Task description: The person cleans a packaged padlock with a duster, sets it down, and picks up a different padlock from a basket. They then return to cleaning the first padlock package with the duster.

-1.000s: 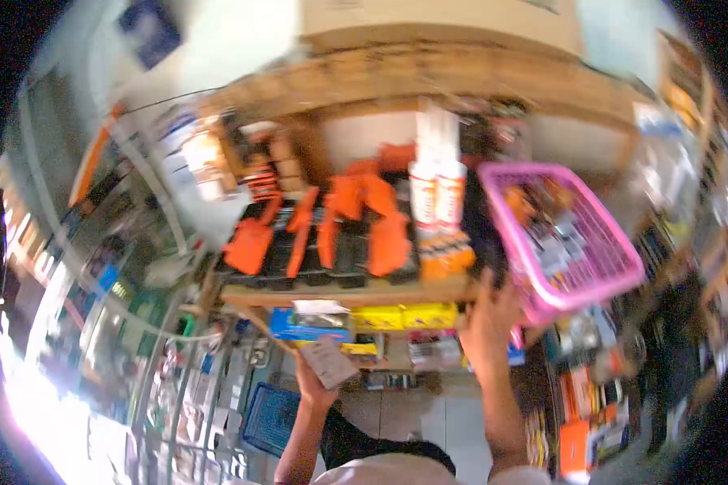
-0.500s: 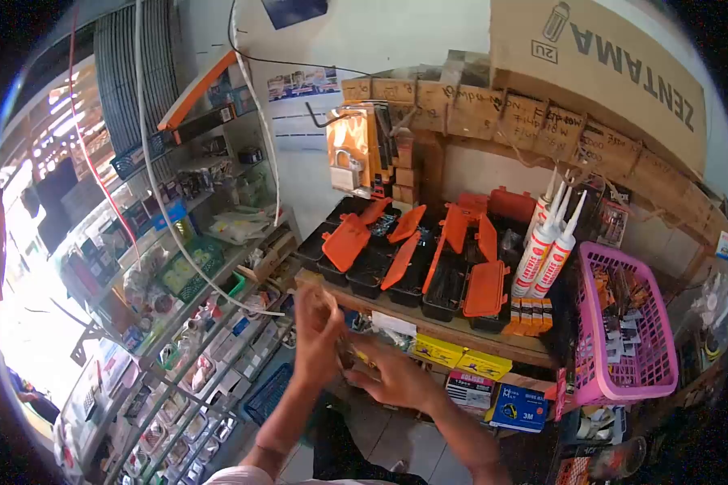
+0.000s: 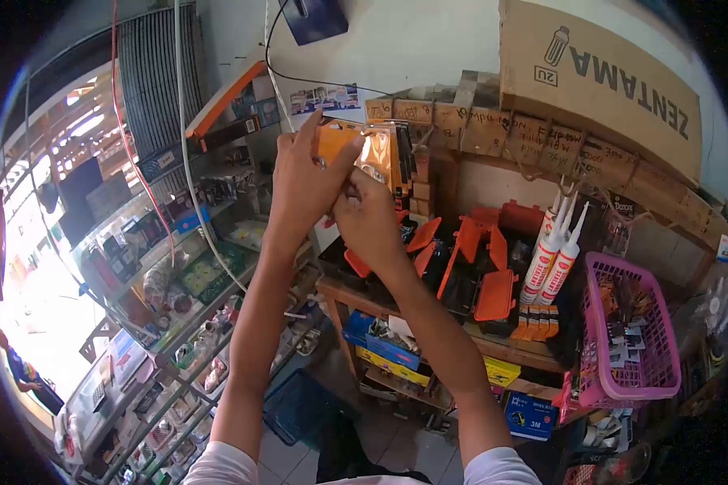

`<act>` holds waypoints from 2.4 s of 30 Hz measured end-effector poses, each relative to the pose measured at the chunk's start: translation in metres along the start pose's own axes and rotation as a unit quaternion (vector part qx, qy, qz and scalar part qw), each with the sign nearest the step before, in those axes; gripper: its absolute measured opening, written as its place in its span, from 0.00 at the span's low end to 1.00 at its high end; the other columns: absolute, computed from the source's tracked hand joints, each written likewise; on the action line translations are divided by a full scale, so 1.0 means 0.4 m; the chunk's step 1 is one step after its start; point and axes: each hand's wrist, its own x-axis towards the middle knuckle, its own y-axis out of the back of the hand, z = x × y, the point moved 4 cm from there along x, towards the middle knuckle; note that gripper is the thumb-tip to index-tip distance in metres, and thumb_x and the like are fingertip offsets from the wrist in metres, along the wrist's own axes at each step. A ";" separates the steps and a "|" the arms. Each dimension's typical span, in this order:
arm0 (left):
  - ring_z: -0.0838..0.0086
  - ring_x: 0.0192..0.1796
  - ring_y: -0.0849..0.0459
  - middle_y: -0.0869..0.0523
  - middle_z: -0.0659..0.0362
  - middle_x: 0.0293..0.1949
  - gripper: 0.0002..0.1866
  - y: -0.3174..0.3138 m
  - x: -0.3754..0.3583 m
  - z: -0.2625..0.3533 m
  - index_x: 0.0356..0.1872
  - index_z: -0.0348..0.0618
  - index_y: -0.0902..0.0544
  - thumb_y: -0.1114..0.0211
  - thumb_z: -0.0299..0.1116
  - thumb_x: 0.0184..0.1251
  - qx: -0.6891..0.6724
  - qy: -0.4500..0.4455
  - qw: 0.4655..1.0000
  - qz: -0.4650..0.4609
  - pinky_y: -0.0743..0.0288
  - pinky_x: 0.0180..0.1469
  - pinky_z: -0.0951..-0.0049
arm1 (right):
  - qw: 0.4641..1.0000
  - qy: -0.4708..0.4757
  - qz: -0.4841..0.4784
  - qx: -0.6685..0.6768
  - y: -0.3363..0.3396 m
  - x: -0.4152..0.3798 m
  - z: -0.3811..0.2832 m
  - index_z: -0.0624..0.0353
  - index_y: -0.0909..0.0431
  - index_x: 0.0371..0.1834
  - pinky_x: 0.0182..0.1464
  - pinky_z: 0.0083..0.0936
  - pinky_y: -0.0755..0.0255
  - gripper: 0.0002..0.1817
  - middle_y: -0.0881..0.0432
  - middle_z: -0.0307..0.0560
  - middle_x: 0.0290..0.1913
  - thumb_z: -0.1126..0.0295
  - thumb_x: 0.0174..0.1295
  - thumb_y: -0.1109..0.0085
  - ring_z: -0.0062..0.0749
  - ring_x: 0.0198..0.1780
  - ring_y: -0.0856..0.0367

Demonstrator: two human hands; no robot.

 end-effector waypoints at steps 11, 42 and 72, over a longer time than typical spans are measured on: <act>0.41 0.58 0.24 0.22 0.29 0.50 0.37 -0.040 0.059 -0.028 0.61 0.35 0.25 0.37 0.56 0.59 0.027 0.018 0.993 -0.110 0.28 0.59 0.56 | 0.992 -0.108 0.028 0.055 0.012 0.041 0.026 0.76 0.27 0.50 0.25 0.20 0.21 0.13 0.16 0.51 0.31 0.77 0.68 0.51 0.27 0.26 0.15; 0.50 0.58 0.28 0.25 0.40 0.57 0.35 -0.314 0.027 -0.139 0.64 0.33 0.29 0.37 0.52 0.66 0.027 -0.050 0.998 0.035 0.33 0.56 0.57 | 0.777 -0.278 0.129 -0.550 0.901 -0.668 -0.625 0.62 0.22 0.54 0.38 0.24 0.24 0.21 0.16 0.45 0.38 0.58 0.67 0.41 0.23 0.33 0.20; 0.64 0.59 0.27 0.32 0.50 0.66 0.37 -0.281 -0.161 -0.151 0.77 0.59 0.50 0.41 0.44 0.73 -0.172 0.076 0.975 -0.115 0.24 0.52 0.60 | 0.473 -0.374 0.046 -0.796 1.384 -0.575 -0.450 0.58 0.14 0.30 0.39 0.40 0.21 0.19 0.14 0.52 0.30 0.52 0.59 0.40 0.45 0.34 0.14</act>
